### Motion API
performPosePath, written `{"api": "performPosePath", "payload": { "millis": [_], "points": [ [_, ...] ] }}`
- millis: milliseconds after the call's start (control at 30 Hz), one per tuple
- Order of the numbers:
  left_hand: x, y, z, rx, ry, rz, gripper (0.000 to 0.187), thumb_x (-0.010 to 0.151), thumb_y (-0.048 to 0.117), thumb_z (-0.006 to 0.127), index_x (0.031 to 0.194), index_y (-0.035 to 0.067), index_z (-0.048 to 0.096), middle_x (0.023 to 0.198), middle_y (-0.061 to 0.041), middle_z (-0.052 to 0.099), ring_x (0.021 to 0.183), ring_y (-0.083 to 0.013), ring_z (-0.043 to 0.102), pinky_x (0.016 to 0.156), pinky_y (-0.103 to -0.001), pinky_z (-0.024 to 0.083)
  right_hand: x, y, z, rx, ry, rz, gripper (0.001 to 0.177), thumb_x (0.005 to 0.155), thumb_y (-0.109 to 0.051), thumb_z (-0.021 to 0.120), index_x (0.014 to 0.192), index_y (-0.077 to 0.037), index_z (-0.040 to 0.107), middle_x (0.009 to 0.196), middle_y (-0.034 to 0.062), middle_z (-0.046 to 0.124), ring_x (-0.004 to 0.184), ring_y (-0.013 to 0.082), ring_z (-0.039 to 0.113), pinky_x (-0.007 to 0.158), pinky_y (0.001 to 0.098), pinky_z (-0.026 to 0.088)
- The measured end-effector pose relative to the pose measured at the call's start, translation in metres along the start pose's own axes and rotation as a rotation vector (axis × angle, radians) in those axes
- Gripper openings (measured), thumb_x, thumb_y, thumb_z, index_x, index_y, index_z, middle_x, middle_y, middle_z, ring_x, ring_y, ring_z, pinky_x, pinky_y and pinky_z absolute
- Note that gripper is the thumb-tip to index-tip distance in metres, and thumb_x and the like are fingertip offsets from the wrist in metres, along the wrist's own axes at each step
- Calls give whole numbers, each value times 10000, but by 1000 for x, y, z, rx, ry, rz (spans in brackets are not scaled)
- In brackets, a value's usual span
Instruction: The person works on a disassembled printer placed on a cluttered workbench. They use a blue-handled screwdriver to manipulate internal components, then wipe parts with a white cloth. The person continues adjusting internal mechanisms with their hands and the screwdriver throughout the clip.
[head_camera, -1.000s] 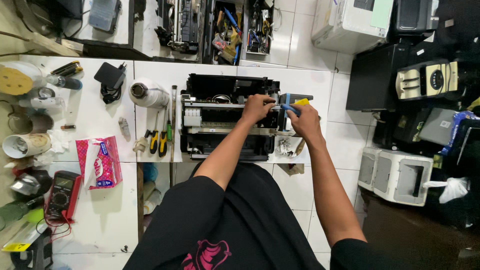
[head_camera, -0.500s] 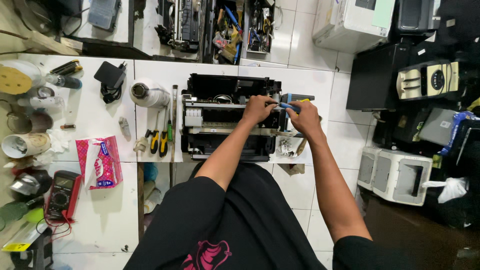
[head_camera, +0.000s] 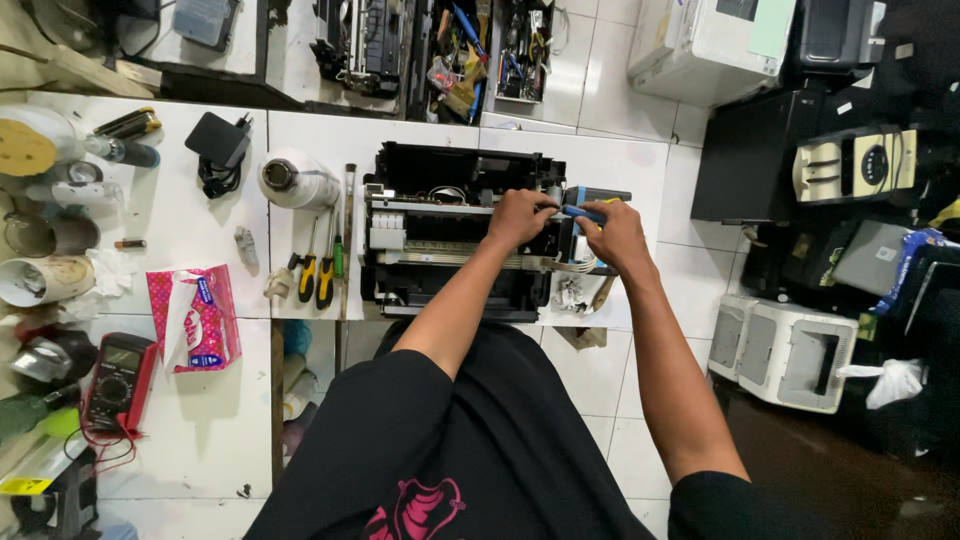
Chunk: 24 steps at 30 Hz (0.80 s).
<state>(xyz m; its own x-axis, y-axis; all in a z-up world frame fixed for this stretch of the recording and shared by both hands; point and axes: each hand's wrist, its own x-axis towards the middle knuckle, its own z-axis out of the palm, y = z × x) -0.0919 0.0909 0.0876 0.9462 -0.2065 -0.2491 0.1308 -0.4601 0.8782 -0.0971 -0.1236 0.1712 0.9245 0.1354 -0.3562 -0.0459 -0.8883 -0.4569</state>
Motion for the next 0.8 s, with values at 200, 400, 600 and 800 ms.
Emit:
{"api": "performPosePath", "payload": {
  "millis": [200, 400, 600, 800],
  "points": [
    [2, -7, 6, -27, 9, -10, 166, 970, 201, 771, 1118, 204, 845, 920, -83, 836, 853, -315, 814, 790, -455, 684, 6, 7, 4, 15, -56, 53, 297, 987, -331, 783, 1269, -248, 821, 1109, 174, 783, 1137, 421, 726, 1022, 488, 573],
    [4, -13, 10, -55, 4, -8, 171, 976, 198, 776, 1131, 214, 847, 881, -123, 822, 871, -379, 800, 801, -494, 670, 2, 13, 34, 70, -109, 80, 320, 1006, -364, 747, 1291, -237, 816, 1206, 203, 777, 1206, 457, 697, 1081, 519, 547],
    [8, -14, 12, -40, -10, -40, 154, 966, 240, 770, 1105, 258, 835, 731, -21, 802, 812, -255, 816, 836, -437, 667, -6, 13, 0, 144, 12, 156, 311, 1037, -389, 751, 1305, -244, 817, 1168, 122, 787, 1152, 396, 727, 1031, 479, 560],
    [-4, 4, -3, -49, -24, -44, 167, 988, 237, 751, 1135, 237, 831, 736, -50, 803, 809, -272, 815, 867, -449, 654, -6, 4, 8, 186, -56, 242, 372, 1023, -478, 703, 1323, -279, 798, 1250, 93, 784, 1260, 374, 690, 1090, 498, 536]
  ]
}}
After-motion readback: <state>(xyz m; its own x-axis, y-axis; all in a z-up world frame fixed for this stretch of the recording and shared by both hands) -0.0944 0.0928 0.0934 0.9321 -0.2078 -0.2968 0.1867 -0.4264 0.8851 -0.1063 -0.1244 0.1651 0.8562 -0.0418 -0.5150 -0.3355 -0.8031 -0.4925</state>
